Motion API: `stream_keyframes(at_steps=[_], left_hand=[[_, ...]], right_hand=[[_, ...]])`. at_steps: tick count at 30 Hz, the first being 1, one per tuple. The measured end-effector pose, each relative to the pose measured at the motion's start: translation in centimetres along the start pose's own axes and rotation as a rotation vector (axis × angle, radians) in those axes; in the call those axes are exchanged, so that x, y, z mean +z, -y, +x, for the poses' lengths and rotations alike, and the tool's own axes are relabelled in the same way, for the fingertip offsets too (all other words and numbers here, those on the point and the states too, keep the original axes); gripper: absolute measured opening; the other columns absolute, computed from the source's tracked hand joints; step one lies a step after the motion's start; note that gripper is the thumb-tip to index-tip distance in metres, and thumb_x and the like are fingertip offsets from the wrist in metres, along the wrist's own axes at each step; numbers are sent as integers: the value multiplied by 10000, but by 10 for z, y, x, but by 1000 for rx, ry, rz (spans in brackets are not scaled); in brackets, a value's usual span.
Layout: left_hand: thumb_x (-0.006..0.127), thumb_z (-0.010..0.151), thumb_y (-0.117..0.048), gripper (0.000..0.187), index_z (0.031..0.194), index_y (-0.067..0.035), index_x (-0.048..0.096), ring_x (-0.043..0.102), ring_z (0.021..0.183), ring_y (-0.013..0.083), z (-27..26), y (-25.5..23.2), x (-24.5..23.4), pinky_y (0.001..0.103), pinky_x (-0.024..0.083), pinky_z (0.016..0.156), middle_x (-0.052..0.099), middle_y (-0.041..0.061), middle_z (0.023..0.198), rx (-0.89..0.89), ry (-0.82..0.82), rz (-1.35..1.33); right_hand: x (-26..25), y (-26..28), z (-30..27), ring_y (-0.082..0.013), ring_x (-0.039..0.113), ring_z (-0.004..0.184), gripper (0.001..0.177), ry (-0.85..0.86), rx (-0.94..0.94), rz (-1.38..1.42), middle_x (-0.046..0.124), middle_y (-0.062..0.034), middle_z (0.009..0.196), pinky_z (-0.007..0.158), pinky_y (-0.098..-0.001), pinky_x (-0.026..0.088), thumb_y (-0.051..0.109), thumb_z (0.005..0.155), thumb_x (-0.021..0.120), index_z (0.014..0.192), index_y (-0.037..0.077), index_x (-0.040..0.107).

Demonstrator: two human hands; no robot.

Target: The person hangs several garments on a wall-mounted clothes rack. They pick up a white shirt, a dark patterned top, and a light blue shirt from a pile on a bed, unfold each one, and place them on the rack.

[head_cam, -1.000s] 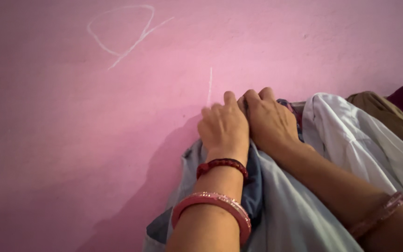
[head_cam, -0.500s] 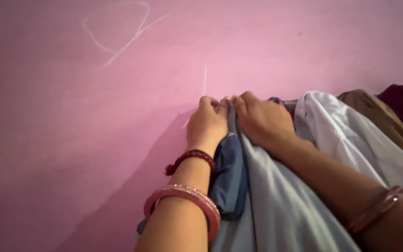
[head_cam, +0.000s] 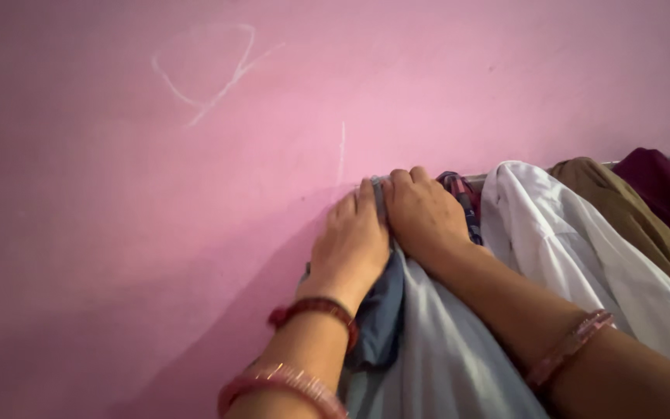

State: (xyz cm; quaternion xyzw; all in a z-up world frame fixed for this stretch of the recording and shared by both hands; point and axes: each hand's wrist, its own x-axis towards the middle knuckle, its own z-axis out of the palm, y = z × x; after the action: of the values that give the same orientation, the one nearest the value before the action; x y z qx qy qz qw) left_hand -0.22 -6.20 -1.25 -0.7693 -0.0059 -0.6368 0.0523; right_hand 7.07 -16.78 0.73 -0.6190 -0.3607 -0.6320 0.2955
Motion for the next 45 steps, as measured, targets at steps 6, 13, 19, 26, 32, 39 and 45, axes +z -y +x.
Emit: stream_keyframes(at_steps=[6,13,19,26,32,39,45], left_hand=[[445,962,-290,652,1578,-134,297,234,1485,373,-48,-26,-13,584,241,1137,257,193,1651,-78,96,30],[604,876,-538,923,1585,-152,157,80,1549,329,-60,-57,-58,574,129,1205,67,141,1681,-271,357,-7],[830,721,-464,1145,1627,-181,190,168,1521,334,-69,-67,-56,541,186,1196,155,149,1651,-233,220,81],[855,709,-398,1123,1592,-147,208,227,1499,338,-76,-63,-40,584,228,1161,231,161,1636,-187,114,141],[871,701,-391,1162,1616,-152,196,210,1499,347,-79,-61,-36,594,220,1159,202,164,1662,-176,100,165],[718,829,-401,996,1595,-129,143,158,1512,390,-78,-61,-25,601,168,1173,126,228,1638,-146,104,263],[499,926,-326,783,1609,-137,169,159,1540,359,-86,-58,-14,622,135,1162,123,185,1663,10,15,603]], right_hand=[[7,-8,12,-429,674,994,383,102,64,29,634,-235,1165,835,-519,553,334,1049,422,1140,16,615],[30,-36,29,-419,657,1070,344,159,-174,-85,655,-192,1183,887,-505,554,299,1028,442,1142,50,650],[12,-24,5,-454,611,1141,489,92,-19,299,573,-280,1298,953,-484,527,277,962,577,1388,39,545],[6,0,-30,-470,537,1308,556,-121,-208,256,484,-319,1444,1021,-470,504,189,1003,519,1499,-35,407],[3,-1,-30,-481,415,1375,614,68,-100,351,318,-332,1572,1081,-478,405,209,1002,463,1557,5,298],[-14,-20,-55,-444,303,1474,602,101,-343,229,302,-360,1565,1195,-441,279,123,948,464,1497,-100,356],[-50,-9,-88,-381,347,1471,575,20,-366,115,408,-240,1551,1180,-440,287,145,908,510,1441,-64,457]])
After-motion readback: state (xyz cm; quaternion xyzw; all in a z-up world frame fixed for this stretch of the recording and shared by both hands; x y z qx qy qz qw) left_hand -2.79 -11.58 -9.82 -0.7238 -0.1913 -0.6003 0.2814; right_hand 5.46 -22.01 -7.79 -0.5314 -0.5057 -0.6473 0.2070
